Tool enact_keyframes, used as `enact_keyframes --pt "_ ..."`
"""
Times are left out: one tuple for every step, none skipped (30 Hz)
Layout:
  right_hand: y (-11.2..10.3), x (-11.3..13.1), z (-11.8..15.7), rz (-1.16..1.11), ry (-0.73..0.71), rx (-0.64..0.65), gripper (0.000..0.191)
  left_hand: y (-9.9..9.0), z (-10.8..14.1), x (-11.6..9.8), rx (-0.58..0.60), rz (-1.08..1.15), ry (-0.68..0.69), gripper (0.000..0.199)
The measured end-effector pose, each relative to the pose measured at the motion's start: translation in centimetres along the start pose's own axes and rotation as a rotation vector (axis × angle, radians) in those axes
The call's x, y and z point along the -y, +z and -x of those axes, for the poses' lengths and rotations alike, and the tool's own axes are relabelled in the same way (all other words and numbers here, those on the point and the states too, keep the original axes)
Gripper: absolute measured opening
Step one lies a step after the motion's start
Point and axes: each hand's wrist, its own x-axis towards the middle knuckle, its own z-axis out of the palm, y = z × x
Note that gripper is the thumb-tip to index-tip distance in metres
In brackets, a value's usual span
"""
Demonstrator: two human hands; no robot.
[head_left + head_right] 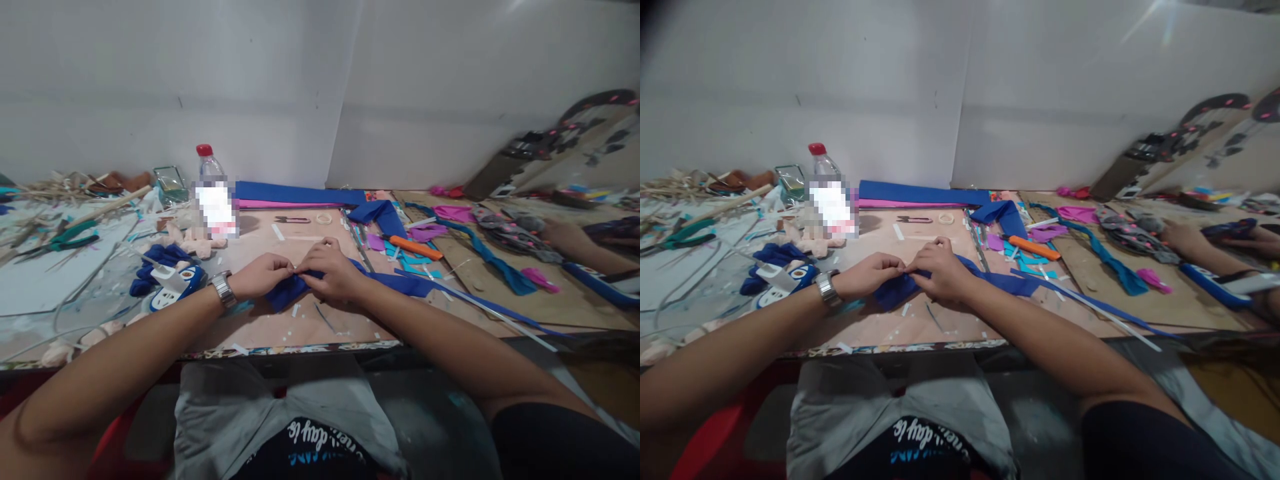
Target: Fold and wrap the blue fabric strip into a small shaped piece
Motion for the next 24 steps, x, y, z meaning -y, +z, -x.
enact_keyframes --pt "-0.01 0.00 0.01 -0.003 0.009 0.003 0.008 0.02 0.00 0.05 0.000 0.007 -0.002 0.036" --pt "0.00 0.00 0.03 -0.006 0.018 0.005 0.007 0.04 -0.01 0.10 -0.001 0.015 -0.008 0.036" --pt "0.01 -0.02 0.06 -0.008 0.026 0.006 0.006 0.06 -0.01 0.15 -0.004 0.020 -0.017 0.036" --pt "0.03 -0.04 0.08 -0.010 0.033 0.006 0.006 0.07 -0.01 0.18 -0.008 0.023 -0.025 0.036" --pt "0.05 -0.06 0.11 -0.013 0.040 0.003 0.005 0.07 -0.01 0.19 -0.013 0.023 -0.030 0.036" --pt "0.07 -0.07 0.13 -0.013 0.045 0.000 0.005 0.07 0.00 0.17 -0.016 0.019 -0.031 0.036" --pt "0.08 -0.07 0.14 -0.013 0.049 -0.001 0.005 0.07 0.01 0.15 -0.016 0.014 -0.031 0.037" --pt "0.08 -0.06 0.14 -0.011 0.052 0.000 0.005 0.06 0.02 0.12 -0.014 0.010 -0.030 0.038" --pt "0.06 -0.03 0.13 -0.008 0.055 0.002 0.005 0.06 0.03 0.09 -0.009 0.006 -0.028 0.038" --pt "0.04 0.00 0.11 -0.006 0.058 0.006 0.005 0.05 0.04 0.08 -0.004 0.001 -0.025 0.038" --pt "0.01 0.04 0.08 -0.005 0.060 0.009 0.005 0.04 0.04 0.08 -0.003 -0.003 -0.022 0.037" --pt "-0.02 0.08 0.05 -0.007 0.063 0.010 0.005 0.03 0.04 0.09 -0.007 -0.008 -0.019 0.036" --pt "-0.04 0.13 0.03 -0.009 0.067 0.010 0.005 0.03 0.04 0.10 -0.015 -0.013 -0.014 0.034" --pt "-0.07 0.17 0.00 -0.013 0.072 0.008 0.005 0.02 0.05 0.11 -0.022 -0.018 -0.009 0.032" --pt "-0.08 0.20 -0.03 -0.015 0.076 0.008 0.005 0.01 0.05 0.12 -0.027 -0.022 -0.006 0.031" --pt "-0.10 0.23 -0.05 -0.016 0.081 0.007 0.005 0.00 0.05 0.11 -0.030 -0.027 -0.003 0.030" --pt "-0.11 0.24 -0.07 -0.014 0.086 0.005 0.005 -0.01 0.06 0.10 -0.031 -0.030 0.001 0.030" --pt "-0.11 0.25 -0.08 -0.012 0.089 0.004 0.005 -0.02 0.06 0.08 -0.032 -0.032 0.005 0.030" --pt "-0.12 0.26 -0.10 -0.008 0.091 0.003 0.006 -0.02 0.07 0.06 -0.035 -0.033 0.008 0.030" --pt "-0.13 0.27 -0.11 -0.003 0.090 0.003 0.006 -0.01 0.08 0.04 -0.038 -0.033 0.011 0.031" --pt "-0.14 0.28 -0.12 0.002 0.087 0.003 0.006 -0.01 0.08 0.02 -0.043 -0.036 0.013 0.031" --pt "-0.15 0.30 -0.12 0.005 0.084 0.004 0.006 0.00 0.09 0.00 -0.047 -0.040 0.013 0.031" --pt "-0.17 0.33 -0.12 0.007 0.081 0.004 0.006 0.00 0.09 -0.01 -0.050 -0.044 0.014 0.031" --pt "-0.19 0.37 -0.12 0.008 0.080 0.003 0.005 0.01 0.08 -0.03 -0.054 -0.049 0.016 0.031"
